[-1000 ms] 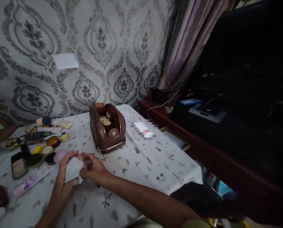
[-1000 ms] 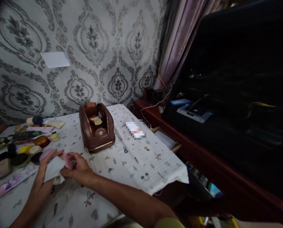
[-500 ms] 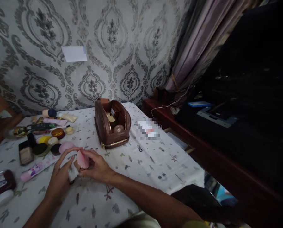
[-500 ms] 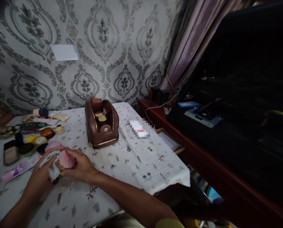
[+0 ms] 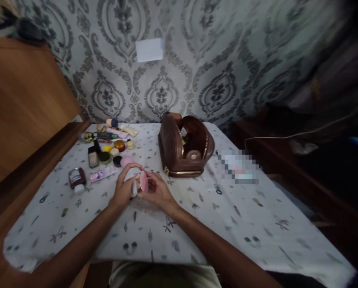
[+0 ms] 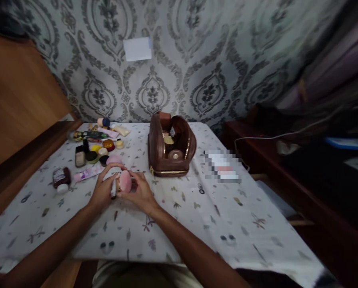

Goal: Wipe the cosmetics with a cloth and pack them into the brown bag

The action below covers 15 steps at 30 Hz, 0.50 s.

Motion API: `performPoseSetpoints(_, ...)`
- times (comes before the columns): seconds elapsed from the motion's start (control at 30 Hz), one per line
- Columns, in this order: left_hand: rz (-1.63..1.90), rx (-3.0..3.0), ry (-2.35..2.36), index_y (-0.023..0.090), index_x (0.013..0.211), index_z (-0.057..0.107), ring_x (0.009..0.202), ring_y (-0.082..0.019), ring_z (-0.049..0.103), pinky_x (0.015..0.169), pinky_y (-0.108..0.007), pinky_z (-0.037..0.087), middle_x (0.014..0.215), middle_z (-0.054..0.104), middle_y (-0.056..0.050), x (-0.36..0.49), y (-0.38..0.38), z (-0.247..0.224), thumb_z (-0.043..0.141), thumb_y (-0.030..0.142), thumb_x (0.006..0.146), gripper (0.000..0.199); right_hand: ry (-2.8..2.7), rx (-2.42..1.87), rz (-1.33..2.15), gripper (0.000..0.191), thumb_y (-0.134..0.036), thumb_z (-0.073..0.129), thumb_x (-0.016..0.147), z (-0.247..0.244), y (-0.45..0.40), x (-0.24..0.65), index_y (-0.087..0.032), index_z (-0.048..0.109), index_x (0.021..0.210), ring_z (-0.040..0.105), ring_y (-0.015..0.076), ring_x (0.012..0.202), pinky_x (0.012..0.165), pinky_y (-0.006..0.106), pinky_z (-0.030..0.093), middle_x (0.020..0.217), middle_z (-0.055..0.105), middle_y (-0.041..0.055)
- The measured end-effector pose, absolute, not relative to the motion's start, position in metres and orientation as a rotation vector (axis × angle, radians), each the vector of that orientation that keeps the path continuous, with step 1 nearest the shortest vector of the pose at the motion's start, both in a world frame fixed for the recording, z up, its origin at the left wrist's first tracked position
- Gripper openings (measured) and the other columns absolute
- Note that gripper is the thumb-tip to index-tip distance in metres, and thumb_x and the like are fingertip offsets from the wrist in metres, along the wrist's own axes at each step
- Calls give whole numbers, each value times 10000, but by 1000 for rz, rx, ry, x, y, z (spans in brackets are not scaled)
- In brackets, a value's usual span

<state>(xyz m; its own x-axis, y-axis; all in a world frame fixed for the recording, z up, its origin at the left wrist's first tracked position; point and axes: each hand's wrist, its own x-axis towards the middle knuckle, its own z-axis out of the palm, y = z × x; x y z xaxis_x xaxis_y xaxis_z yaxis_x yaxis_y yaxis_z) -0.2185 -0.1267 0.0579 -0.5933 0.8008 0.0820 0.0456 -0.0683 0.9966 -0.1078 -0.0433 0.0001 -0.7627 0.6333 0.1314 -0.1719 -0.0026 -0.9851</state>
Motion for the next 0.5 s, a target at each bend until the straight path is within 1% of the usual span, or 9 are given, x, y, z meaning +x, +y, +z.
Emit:
performPoseSetpoints(0.13, 1820, 708, 1467, 225, 866, 627, 539, -122, 546, 516, -215, 419, 709, 611, 46, -223, -123, 54, 648, 259, 695, 176, -1785, -372, 1797, 784, -328, 870, 602, -1, -48, -104, -266, 536, 1308, 537, 233, 1188, 1033, 406, 469, 1224, 457, 58)
performPoseSetpoints(0.2, 1836, 638, 1404, 205, 858, 631, 570, -121, 567, 541, -211, 437, 727, 621, 40, -226, -121, 52, 659, 258, 683, 184, -1789, -347, 1794, 788, -291, 855, 623, 0, -51, -103, -275, 511, 1333, 512, 240, 1234, 1040, 406, 466, 1264, 441, 66)
performPoseSetpoints(0.27, 1842, 608, 1370, 189, 870, 639, 634, -138, 608, 598, -223, 471, 744, 636, 25, -227, -119, 49, 657, 282, 696, 199, -1756, -373, 1807, 817, -276, 849, 626, 1, -53, -103, -276, 482, 1356, 520, 240, 1236, 1039, 411, 467, 1305, 436, 78)
performPoseSetpoints(0.33, 1848, 601, 1348, 185, 902, 641, 689, -153, 634, 644, -234, 491, 764, 650, 12, -228, -117, 48, 657, 319, 723, 224, -1699, -446, 1835, 810, -301, 850, 624, 3, -53, -104, -262, 485, 1346, 559, 236, 1193, 1030, 414, 472, 1316, 456, 88)
performPoseSetpoints(0.4, 1867, 602, 1316, 193, 936, 632, 711, -154, 641, 652, -232, 494, 792, 660, 6, -227, -116, 46, 669, 354, 748, 251, -1663, -519, 1859, 740, -341, 843, 638, 7, -52, -104, -243, 527, 1300, 597, 226, 1135, 1007, 402, 488, 1282, 506, 86)
performPoseSetpoints(0.43, 1883, 603, 1294, 201, 957, 624, 717, -153, 644, 651, -230, 494, 805, 663, 6, -226, -116, 45, 673, 375, 762, 266, -1657, -549, 1873, 707, -359, 835, 651, 9, -51, -104, -236, 545, 1284, 619, 218, 1087, 972, 390, 509, 1249, 538, 81)
performPoseSetpoints(0.5, 1901, 614, 1244, 220, 1008, 602, 716, -152, 645, 644, -233, 496, 835, 666, 4, -225, -116, 42, 664, 439, 797, 310, -1650, -587, 1932, 700, -389, 815, 673, 11, -49, -104, -230, 548, 1300, 655, 197, 951, 844, 359, 560, 1156, 597, 67)
